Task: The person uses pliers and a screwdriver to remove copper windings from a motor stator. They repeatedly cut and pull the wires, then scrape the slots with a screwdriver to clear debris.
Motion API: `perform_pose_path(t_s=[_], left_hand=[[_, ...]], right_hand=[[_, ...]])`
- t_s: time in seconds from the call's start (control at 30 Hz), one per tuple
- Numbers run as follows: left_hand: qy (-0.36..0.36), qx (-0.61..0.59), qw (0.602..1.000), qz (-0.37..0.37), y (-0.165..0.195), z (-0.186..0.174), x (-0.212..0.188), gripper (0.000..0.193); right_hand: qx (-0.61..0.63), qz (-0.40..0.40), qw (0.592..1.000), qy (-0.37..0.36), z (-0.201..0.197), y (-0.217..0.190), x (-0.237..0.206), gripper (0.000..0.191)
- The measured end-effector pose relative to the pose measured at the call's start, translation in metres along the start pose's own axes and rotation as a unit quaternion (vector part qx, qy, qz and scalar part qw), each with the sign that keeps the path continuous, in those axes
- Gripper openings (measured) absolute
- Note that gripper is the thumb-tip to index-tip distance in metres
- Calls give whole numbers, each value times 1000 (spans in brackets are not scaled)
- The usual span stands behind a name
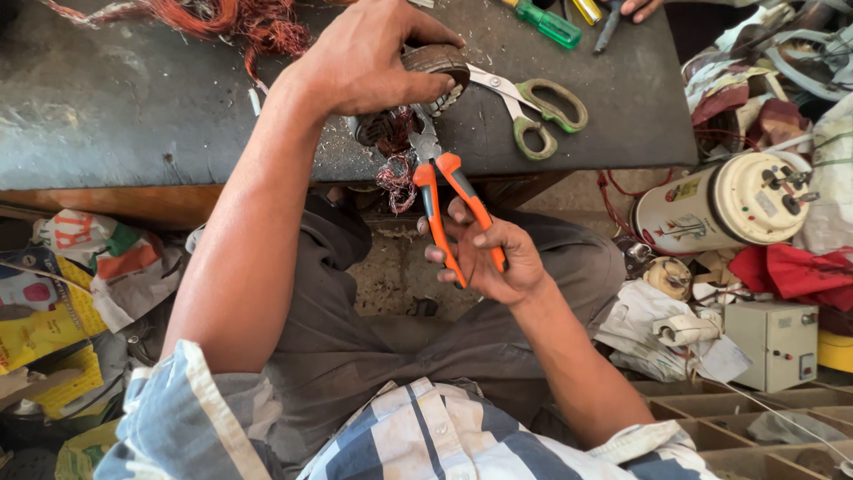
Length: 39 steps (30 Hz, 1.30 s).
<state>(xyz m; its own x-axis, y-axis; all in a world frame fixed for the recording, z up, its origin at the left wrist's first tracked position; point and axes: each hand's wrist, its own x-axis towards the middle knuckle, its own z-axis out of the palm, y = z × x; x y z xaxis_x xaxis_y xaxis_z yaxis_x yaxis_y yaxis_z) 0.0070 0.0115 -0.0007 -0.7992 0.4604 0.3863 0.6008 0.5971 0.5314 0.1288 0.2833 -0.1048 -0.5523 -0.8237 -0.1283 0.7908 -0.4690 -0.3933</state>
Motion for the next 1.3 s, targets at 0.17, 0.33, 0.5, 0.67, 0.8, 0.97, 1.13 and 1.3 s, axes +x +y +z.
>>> perform_pose_path(t_s=[0.17, 0.33, 0.5, 0.67, 0.8, 0.97, 1.13, 1.3], left_hand=[[-4, -12, 1000, -23, 2, -3, -3, 50], [-13, -31, 996, -85, 2, -15, -11, 49], [-28, -29, 993, -114, 1, -13, -12, 49], [-15, -13, 988, -152, -5, -17, -11, 47], [7, -78, 991, -109, -7, -17, -14, 47], [12, -106, 990, -96, -5, -13, -17, 44], [0, -56, 993, -104, -2, -12, -18, 46], [-1, -34, 997, -69, -2, -12, -22, 47]], right_hand=[[-344, -51, 932, 100, 15, 2, -4, 29], [-769, -148, 601, 161, 30, 12, 1, 36], [-780, -134, 572, 216, 19, 24, 7, 42], [-868, -204, 388, 234, -9, 48, 25, 57], [-876, -256, 342, 226, -25, 51, 32, 61], [-824, -211, 474, 226, -24, 51, 21, 56], [-688, -173, 682, 181, 0, 67, -3, 37], [-548, -86, 820, 142, 36, 78, -24, 49]])
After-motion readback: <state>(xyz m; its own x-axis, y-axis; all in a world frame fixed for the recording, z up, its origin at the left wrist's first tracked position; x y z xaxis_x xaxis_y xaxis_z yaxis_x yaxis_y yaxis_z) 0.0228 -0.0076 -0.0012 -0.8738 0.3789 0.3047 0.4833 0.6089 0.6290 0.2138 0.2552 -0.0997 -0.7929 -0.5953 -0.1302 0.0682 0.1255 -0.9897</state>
